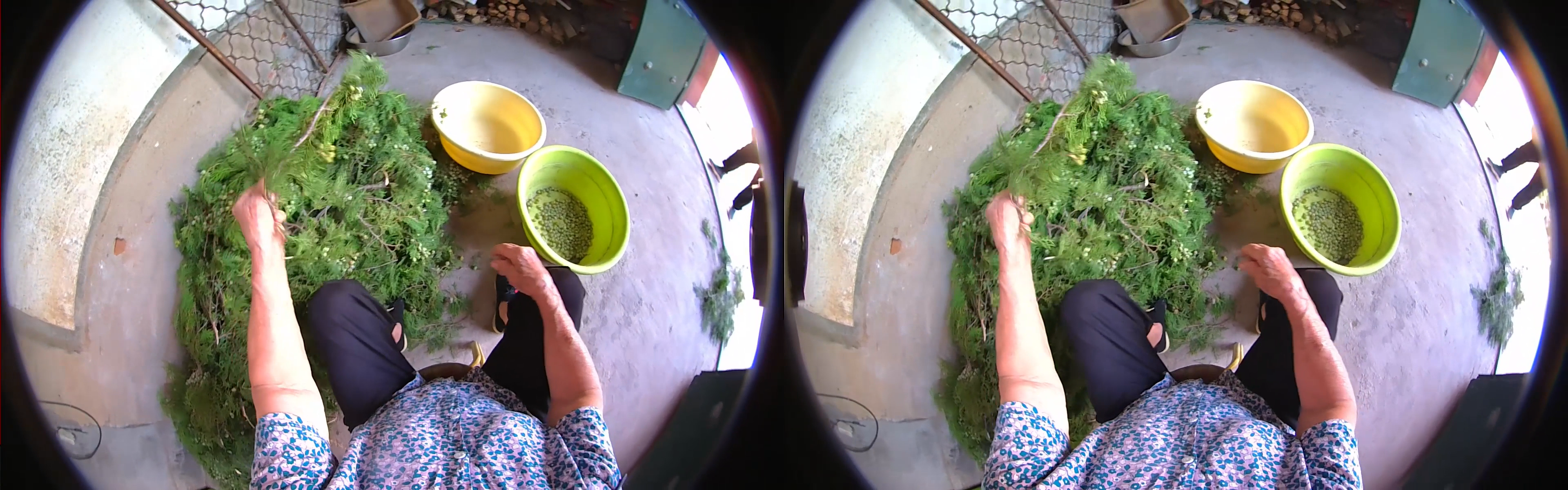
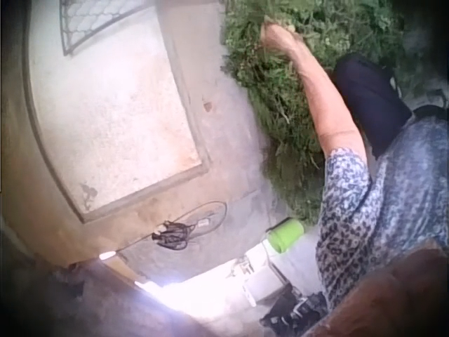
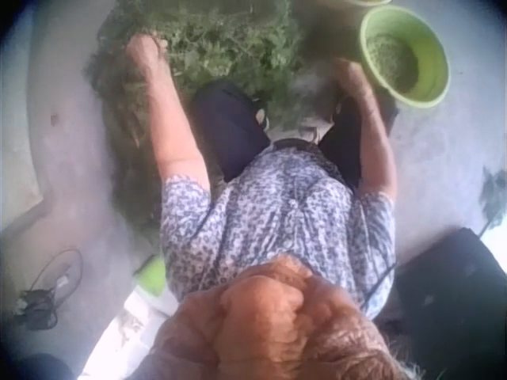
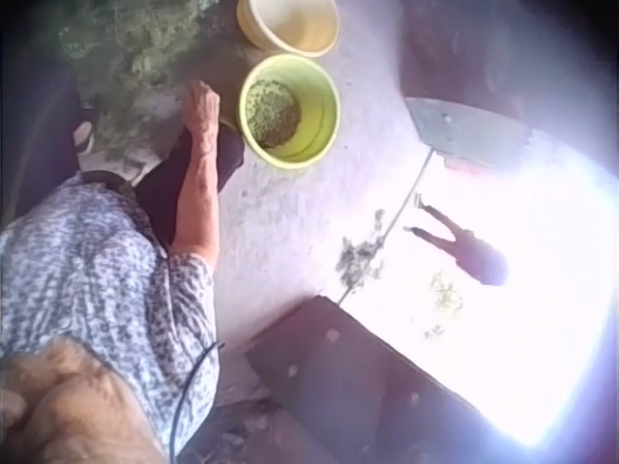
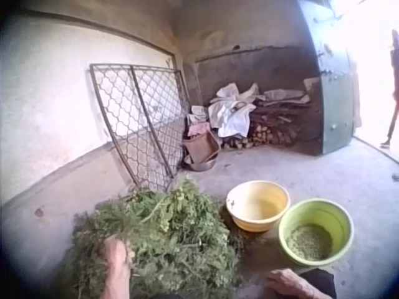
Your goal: The person is removing small green berries from leafy green branches by hand and placing them into a green plastic basin.
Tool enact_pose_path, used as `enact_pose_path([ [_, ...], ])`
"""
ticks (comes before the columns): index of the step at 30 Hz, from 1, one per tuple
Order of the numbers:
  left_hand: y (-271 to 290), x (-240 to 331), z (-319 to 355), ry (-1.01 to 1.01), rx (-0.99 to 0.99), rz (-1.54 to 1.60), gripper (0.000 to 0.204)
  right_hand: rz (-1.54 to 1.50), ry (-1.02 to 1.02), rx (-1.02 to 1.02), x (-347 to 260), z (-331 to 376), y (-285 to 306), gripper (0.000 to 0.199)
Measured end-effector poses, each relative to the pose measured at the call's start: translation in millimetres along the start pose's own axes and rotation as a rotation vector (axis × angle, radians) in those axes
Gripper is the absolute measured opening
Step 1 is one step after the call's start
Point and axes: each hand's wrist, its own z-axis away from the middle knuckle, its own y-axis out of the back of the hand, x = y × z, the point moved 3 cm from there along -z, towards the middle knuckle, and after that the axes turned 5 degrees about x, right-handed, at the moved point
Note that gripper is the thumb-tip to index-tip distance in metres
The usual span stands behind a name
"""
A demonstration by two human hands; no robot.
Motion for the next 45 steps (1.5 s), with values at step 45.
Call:
enact_pose_path([
  [45, -39.0, -172.3, 269.1, 0.913, -0.159, 0.105, 0.061, -0.969, -0.777, 0.302, -11.0, 49.1, -92.2, 0.023],
])
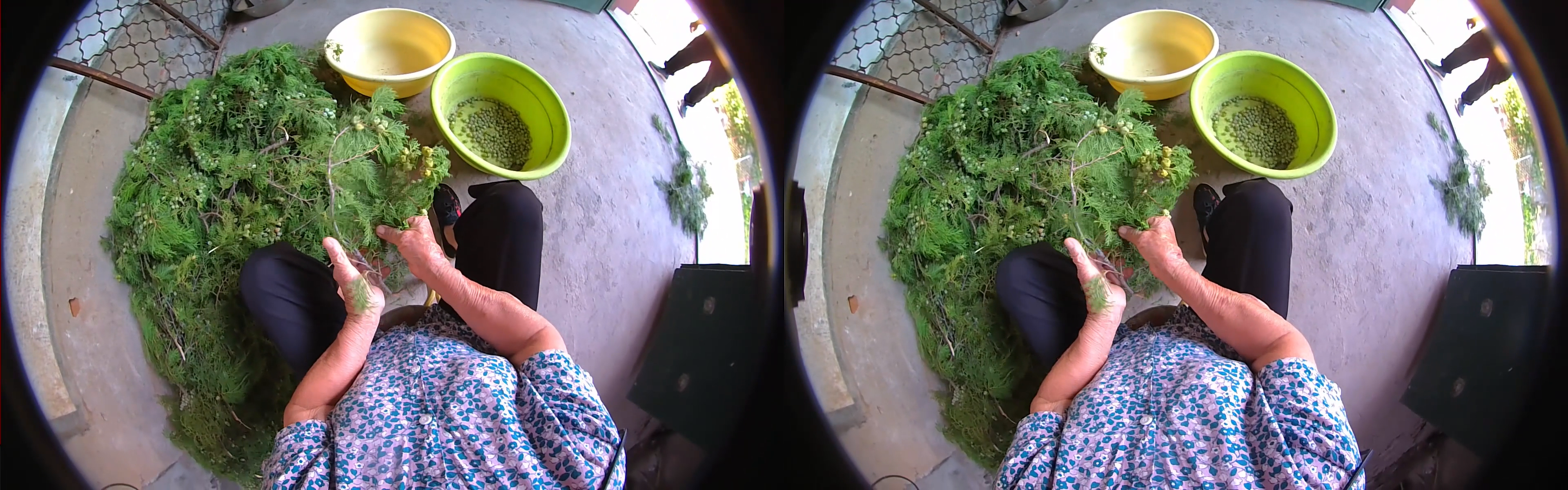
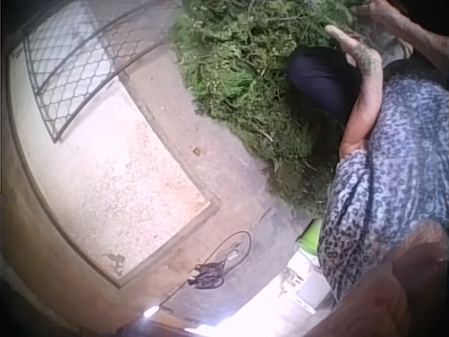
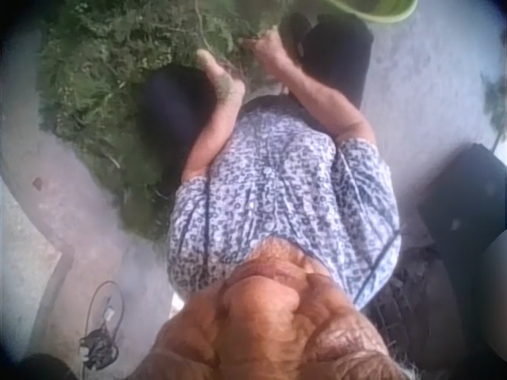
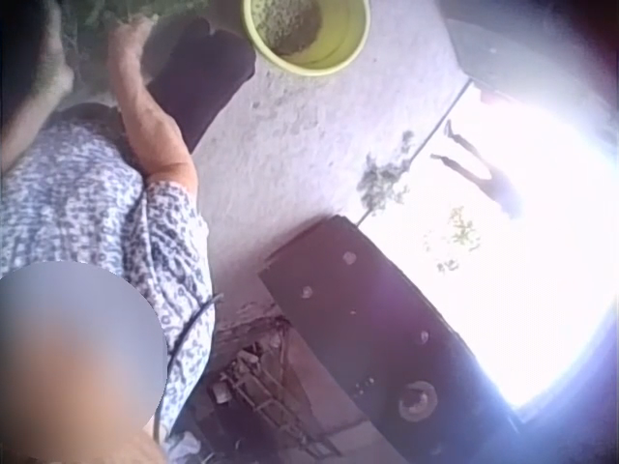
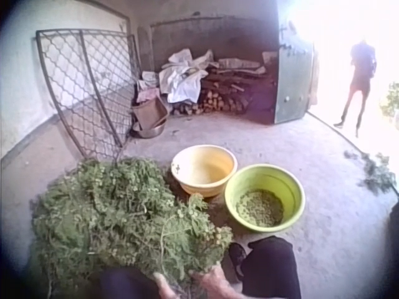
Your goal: The person is removing small green berries from leafy green branches by hand and placing them into a green plastic basin.
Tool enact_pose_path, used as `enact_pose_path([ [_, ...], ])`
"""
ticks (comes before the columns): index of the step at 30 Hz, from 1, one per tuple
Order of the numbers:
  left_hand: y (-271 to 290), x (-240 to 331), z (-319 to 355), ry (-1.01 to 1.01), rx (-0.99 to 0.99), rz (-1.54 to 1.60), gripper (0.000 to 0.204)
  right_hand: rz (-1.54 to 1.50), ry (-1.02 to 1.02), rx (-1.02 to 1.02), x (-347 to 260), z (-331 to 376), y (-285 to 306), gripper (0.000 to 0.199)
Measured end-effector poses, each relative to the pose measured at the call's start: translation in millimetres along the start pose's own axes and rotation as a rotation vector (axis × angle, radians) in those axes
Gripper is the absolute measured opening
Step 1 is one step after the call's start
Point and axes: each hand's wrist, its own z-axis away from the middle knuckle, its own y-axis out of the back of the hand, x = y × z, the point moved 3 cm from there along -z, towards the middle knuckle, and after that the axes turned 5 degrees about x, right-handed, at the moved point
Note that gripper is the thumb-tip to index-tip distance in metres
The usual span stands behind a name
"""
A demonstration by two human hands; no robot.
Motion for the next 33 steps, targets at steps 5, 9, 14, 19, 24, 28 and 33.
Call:
enact_pose_path([
  [5, 22.9, -6.6, -44.2, -0.356, 0.037, -0.199, 0.036, -0.11, -0.051, 0.036, 19.6, -12.0, 3.6, 0.026],
  [9, 23.3, -8.8, -42.7, -0.361, -0.03, -0.141, 0.046, -0.155, -0.15, -0.011, 24.8, -15.6, 4.4, 0.017],
  [14, 52.9, -9.0, -66.8, -0.448, 0.095, -0.347, 0.057, -0.123, -0.271, 0.078, 32.4, -16.1, 4.1, 0.04],
  [19, 14.9, 47.0, -45.1, -0.728, -0.198, -0.563, 0.022, -0.186, -0.294, -0.021, 42.7, -21.9, 11.9, 0.059],
  [24, -10.4, 29.9, -60.8, -0.295, -0.502, -0.594, 0.031, -0.169, -0.27, -0.237, 27.8, -8.1, 5.5, 0.043],
  [28, -10.9, 27.8, -57.4, -0.251, -0.455, -0.481, 0.024, -0.104, -0.249, -0.278, 29.5, -8.5, 6.0, 0.034],
  [33, -4.3, 23.7, -51.9, -0.176, -0.353, -0.35, 0.015, -0.112, -0.314, -0.28, 29.1, -1.3, 7.6, 0.044],
])
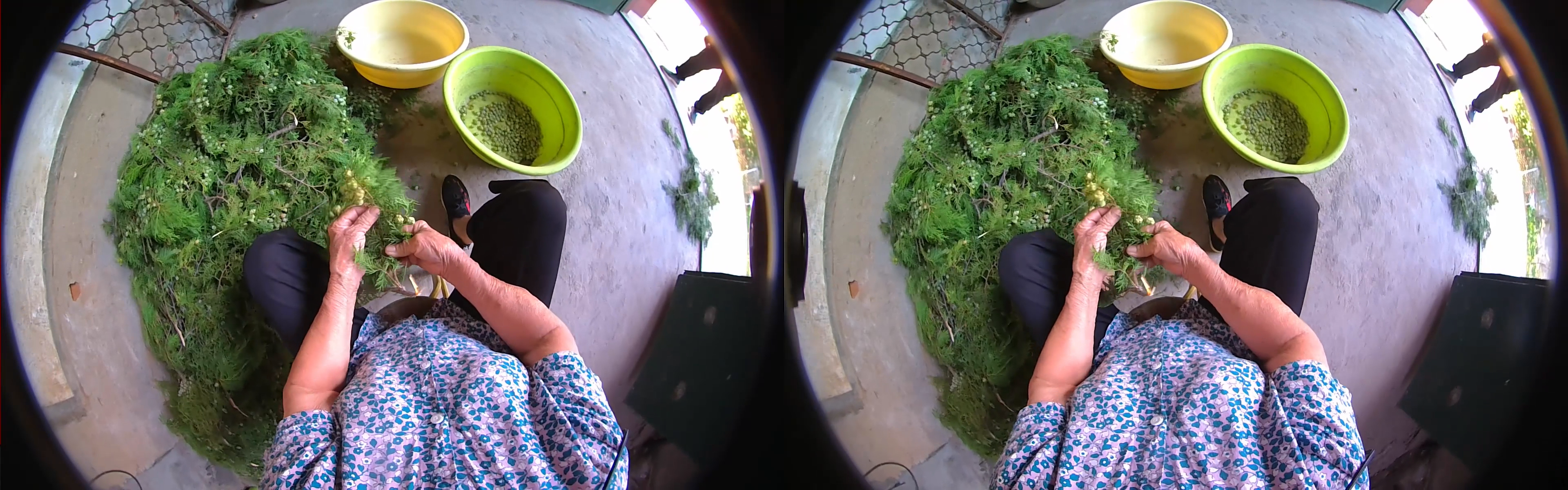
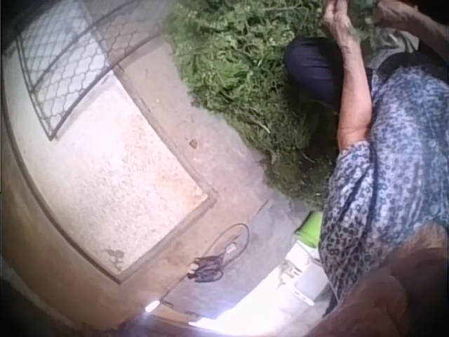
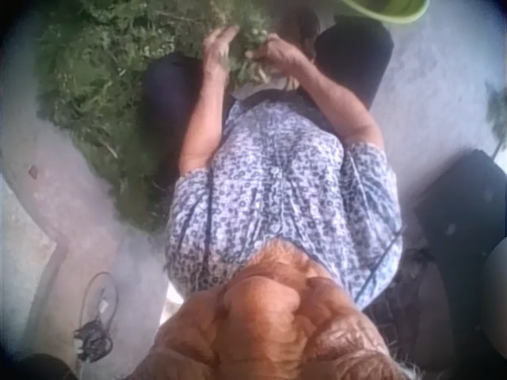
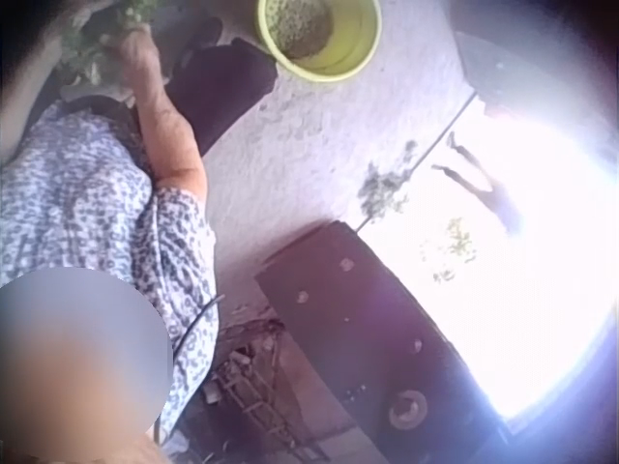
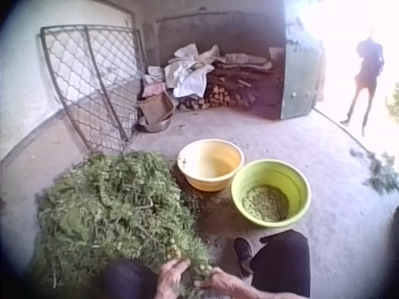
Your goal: The person is removing small green berries from leafy green branches by hand and placing them into a green plastic basin.
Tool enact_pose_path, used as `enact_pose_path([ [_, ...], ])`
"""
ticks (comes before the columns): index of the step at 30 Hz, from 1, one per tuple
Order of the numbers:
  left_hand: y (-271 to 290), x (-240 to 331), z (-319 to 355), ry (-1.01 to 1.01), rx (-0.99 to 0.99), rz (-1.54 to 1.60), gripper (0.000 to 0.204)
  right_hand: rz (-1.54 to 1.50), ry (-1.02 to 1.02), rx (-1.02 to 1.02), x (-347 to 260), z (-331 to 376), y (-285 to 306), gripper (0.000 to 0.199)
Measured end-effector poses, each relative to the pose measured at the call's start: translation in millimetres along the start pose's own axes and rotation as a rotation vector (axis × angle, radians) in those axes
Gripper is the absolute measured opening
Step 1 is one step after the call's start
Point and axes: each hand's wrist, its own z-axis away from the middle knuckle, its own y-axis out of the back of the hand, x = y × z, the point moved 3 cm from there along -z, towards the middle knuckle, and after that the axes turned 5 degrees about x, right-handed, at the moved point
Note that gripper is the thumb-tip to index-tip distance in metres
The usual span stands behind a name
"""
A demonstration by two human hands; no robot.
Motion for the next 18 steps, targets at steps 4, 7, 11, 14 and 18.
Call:
enact_pose_path([
  [4, -1.0, -6.8, 8.0, -0.105, -0.076, -0.039, 0.014, 0.09, -0.009, -0.076, 5.7, 3.6, -3.7, 0.021],
  [7, 9.5, -15.0, 5.3, -0.002, -0.022, 0.014, 0.014, 0.231, 0.03, -0.232, 3.4, 10.0, -3.0, 0.027],
  [11, 6.9, 1.2, 21.7, 0.056, 0.092, -0.005, 0.016, 0.63, 0.539, -0.303, -3.8, 14.2, 19.7, 0.04],
  [14, -10.6, 18.4, 43.8, 0.062, 0.146, 0.102, 0.018, 0.393, 0.47, 0.115, -13.3, 15.5, 37.3, 0.029],
  [18, -14.0, 19.2, 51.3, 0.131, 0.026, 0.19, 0.015, 0.488, 0.849, 0.267, -23.5, 20.9, 21.9, 0.015],
])
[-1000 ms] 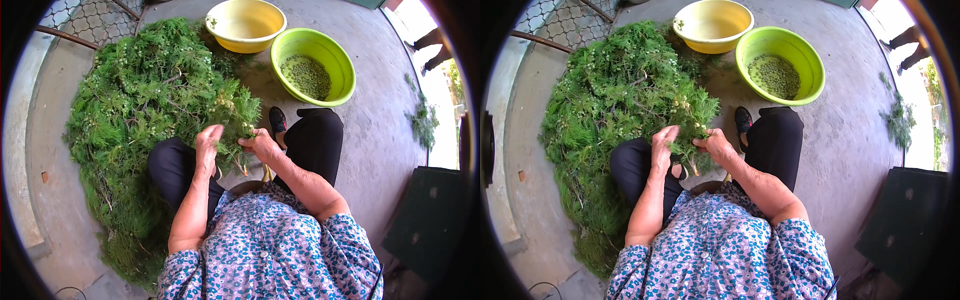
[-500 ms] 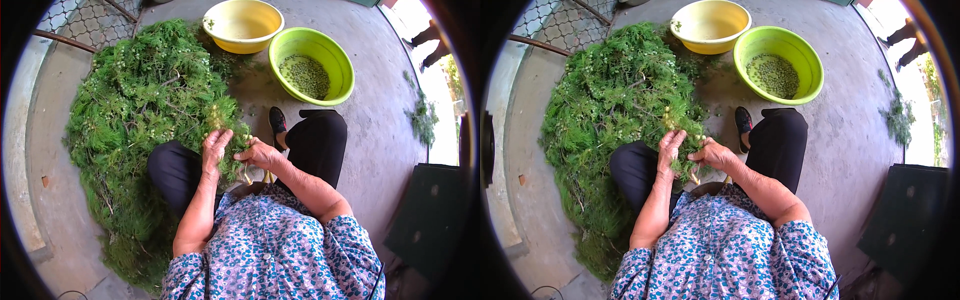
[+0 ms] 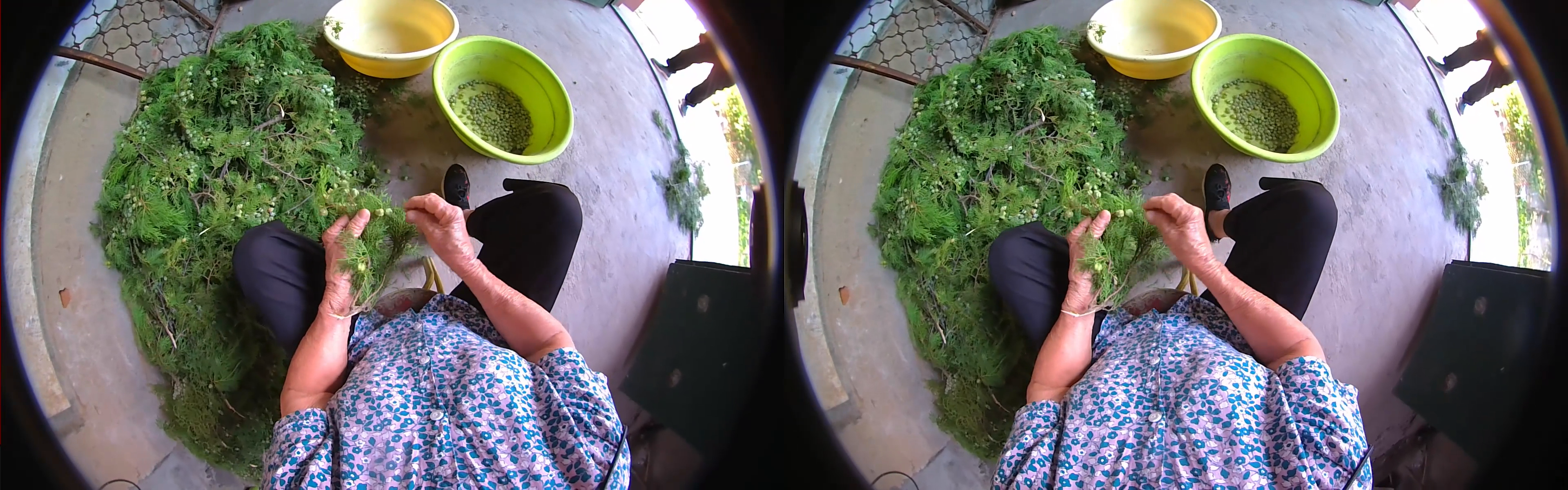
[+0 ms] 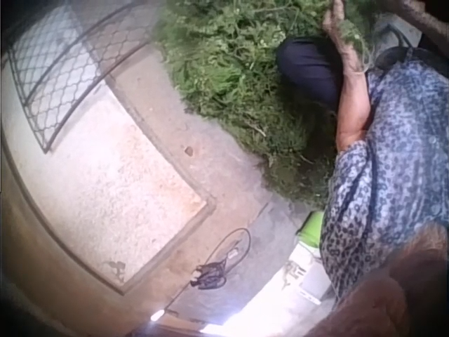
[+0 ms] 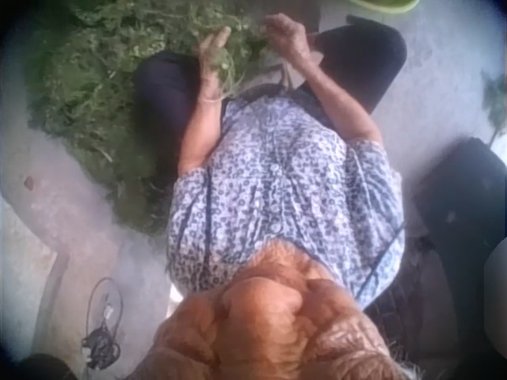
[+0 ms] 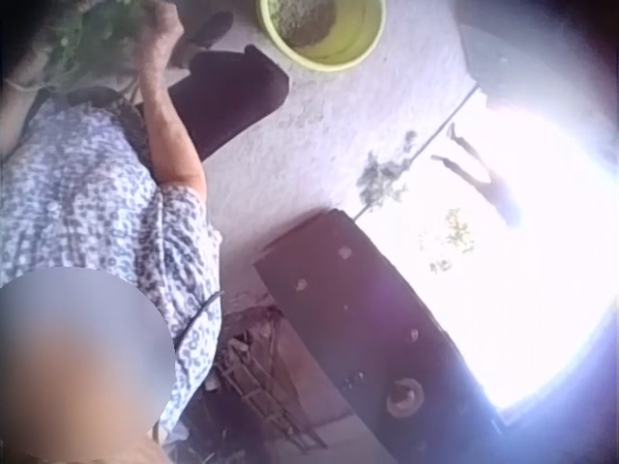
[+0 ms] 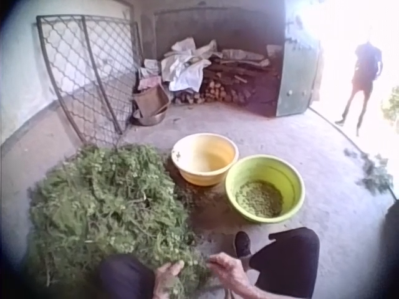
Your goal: The person is removing small green berries from leafy green branches by hand and placing them into a green plastic basin.
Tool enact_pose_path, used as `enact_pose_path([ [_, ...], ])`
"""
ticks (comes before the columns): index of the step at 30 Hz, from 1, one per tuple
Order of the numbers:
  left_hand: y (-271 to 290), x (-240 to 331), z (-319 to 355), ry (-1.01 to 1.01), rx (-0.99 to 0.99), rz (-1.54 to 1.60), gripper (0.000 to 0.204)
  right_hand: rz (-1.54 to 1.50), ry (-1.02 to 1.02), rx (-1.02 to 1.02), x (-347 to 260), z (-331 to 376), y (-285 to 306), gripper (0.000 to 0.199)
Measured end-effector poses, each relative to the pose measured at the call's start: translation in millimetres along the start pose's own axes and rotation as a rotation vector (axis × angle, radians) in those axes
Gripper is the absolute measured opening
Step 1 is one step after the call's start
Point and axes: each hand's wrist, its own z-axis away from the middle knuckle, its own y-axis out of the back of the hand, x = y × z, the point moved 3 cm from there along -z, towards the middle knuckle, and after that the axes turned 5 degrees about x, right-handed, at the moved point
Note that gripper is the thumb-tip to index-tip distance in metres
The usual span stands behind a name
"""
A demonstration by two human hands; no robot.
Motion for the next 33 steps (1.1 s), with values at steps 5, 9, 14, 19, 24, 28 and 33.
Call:
enact_pose_path([
  [5, -5.9, -3.2, 6.1, -0.018, -0.051, 0.047, 0.015, 0.139, 0.192, -0.01, -23.4, 5.8, -17.3, 0.026],
  [9, -3.3, -3.1, 9.9, -0.058, -0.022, -0.041, 0.015, 0.239, 0.241, -0.039, -14.6, 6.9, -17.6, 0.026],
  [14, 5.0, -12.2, -6.8, -0.167, 0.03, -0.136, 0.012, 0.199, 0.247, 0.002, -19.5, 8.7, -19.2, 0.024],
  [19, 2.4, -14.3, -5.8, -0.229, 0.026, -0.207, 0.009, -0.053, 0.112, 0.055, -1.7, 10.4, -19.7, 0.018],
  [24, 0.5, -2.5, 4.6, -0.128, 0.06, -0.092, 0.011, -0.577, -0.481, 0.268, 26.4, 4.1, 2.0, 0.014],
  [28, -1.6, 10.2, -1.7, -0.354, 0.121, -0.187, 0.012, -0.816, -0.492, 0.062, 6.4, 3.3, 8.7, 0.014],
  [33, -10.9, 17.6, -9.9, -0.321, 0.215, -0.224, 0.02, -0.922, -0.559, -0.085, -24.9, 12.3, -6.2, 0.014],
])
